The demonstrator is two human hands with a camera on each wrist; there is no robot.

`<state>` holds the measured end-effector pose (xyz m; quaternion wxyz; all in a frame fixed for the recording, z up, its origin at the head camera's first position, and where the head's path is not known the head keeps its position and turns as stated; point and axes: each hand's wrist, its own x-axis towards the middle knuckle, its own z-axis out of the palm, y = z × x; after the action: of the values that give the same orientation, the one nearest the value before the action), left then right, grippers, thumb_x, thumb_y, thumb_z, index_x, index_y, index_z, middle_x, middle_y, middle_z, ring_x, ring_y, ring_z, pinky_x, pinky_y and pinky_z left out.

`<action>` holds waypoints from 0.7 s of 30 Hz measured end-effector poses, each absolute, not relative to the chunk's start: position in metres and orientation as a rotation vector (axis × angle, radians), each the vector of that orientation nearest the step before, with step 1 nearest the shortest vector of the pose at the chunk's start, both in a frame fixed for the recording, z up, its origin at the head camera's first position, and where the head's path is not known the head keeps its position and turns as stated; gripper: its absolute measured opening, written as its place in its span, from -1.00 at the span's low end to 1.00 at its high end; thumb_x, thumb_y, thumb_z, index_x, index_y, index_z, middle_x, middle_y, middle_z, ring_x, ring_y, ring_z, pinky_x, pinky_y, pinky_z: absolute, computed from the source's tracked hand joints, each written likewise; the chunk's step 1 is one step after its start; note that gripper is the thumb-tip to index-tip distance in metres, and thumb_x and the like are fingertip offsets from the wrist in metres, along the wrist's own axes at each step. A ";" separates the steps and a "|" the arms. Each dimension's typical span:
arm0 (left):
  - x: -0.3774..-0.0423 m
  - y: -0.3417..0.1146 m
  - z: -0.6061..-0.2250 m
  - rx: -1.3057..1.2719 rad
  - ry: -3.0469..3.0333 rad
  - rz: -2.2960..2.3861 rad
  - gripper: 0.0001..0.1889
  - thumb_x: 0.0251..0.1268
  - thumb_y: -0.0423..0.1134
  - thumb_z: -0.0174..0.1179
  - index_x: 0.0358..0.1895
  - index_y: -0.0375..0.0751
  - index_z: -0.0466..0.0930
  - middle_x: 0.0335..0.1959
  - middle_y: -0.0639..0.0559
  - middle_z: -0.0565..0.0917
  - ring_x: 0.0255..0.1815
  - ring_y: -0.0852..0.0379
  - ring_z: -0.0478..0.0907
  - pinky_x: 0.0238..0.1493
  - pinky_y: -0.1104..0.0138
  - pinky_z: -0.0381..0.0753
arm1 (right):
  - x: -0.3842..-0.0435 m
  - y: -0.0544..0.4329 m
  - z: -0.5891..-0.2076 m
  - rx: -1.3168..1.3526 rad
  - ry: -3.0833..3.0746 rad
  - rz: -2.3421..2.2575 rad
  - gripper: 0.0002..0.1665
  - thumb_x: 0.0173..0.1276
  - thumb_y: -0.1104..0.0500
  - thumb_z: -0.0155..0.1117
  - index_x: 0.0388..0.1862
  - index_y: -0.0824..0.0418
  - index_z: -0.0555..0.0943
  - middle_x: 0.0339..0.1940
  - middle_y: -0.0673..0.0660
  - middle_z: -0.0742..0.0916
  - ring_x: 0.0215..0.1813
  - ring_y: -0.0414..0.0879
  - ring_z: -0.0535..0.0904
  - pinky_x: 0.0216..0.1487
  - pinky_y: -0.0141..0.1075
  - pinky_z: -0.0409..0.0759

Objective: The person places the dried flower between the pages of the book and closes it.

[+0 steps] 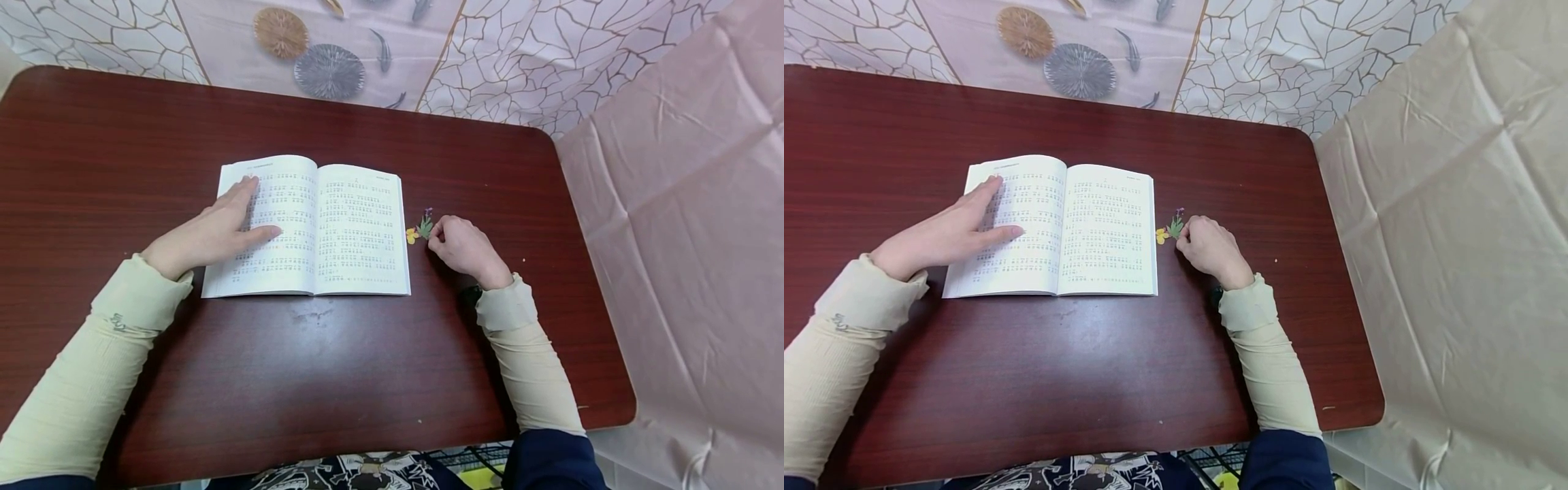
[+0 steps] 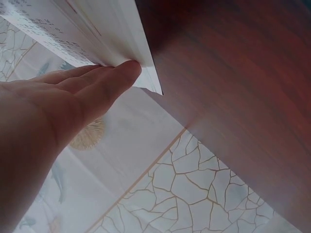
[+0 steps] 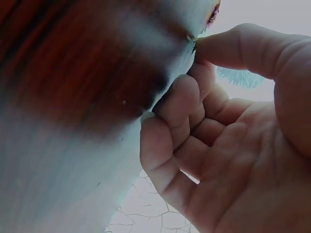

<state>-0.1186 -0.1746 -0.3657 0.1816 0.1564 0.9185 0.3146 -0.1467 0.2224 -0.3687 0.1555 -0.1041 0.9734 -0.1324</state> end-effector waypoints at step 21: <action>-0.119 -0.175 -0.365 0.434 2.584 0.879 0.06 0.38 0.21 0.05 0.51 -0.43 -0.42 0.55 -0.35 -0.32 0.55 -0.22 -0.39 0.47 -0.08 -0.25 | -0.146 0.226 -0.367 -0.398 2.744 -0.455 -0.83 0.40 0.24 0.03 -0.24 0.30 0.55 -0.26 0.19 0.60 -0.22 0.02 0.48 -0.15 -0.20 0.47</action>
<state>-0.1190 -0.1745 -0.3654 0.1879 0.1542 0.9183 0.3125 -0.1456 0.2265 -0.3673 0.1651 -0.1396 0.9632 -0.1596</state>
